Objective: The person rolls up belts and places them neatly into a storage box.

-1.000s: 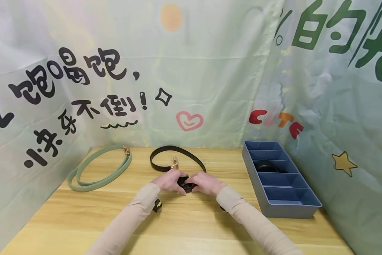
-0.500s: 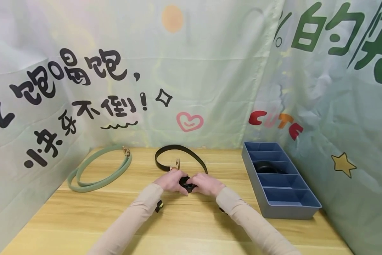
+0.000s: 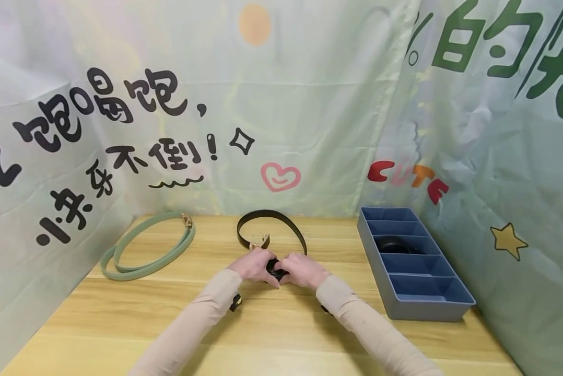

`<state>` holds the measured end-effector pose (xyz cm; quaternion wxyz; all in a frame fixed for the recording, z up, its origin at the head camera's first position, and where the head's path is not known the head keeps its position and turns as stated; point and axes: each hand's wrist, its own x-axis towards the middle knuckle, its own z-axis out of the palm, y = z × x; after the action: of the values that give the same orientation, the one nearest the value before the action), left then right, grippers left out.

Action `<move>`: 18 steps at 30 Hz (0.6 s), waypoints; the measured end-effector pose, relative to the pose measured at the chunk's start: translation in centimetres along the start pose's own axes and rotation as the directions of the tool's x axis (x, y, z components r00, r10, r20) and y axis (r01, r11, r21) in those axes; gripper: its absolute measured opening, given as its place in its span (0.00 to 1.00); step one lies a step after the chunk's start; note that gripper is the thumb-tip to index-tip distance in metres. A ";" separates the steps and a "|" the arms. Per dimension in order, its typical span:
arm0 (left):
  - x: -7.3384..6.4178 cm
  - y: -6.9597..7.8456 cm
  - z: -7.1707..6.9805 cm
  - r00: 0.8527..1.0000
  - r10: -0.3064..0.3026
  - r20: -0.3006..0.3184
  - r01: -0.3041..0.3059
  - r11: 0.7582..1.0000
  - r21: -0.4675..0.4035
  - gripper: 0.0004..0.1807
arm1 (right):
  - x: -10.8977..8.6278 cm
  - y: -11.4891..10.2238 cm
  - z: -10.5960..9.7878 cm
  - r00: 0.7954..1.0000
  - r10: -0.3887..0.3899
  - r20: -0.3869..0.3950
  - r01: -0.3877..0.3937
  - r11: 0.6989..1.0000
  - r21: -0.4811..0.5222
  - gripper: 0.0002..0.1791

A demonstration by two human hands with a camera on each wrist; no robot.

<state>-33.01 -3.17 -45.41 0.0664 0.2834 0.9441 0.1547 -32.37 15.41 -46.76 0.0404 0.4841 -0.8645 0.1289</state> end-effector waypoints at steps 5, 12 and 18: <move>0.0 -0.4 -0.2 0.996 0.070 0.048 -0.070 0.997 -0.013 0.22 | -0.3 0.4 -0.4 0.999 -0.036 0.008 0.036 0.999 0.035 0.18; -0.4 -0.4 -0.1 1.000 0.007 0.006 -0.007 1.000 -0.011 0.25 | 0.1 0.3 0.1 1.000 -0.015 -0.002 0.015 1.000 -0.021 0.11; -0.4 -0.2 0.0 0.999 -0.032 -0.037 0.033 0.999 0.006 0.26 | -0.2 -0.1 -0.1 1.000 0.018 -0.010 -0.018 0.999 -0.028 0.12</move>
<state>-32.76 -3.56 -45.42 0.0505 0.2653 0.9502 0.1557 -32.17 15.53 -46.71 0.0502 0.4750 -0.8704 0.1194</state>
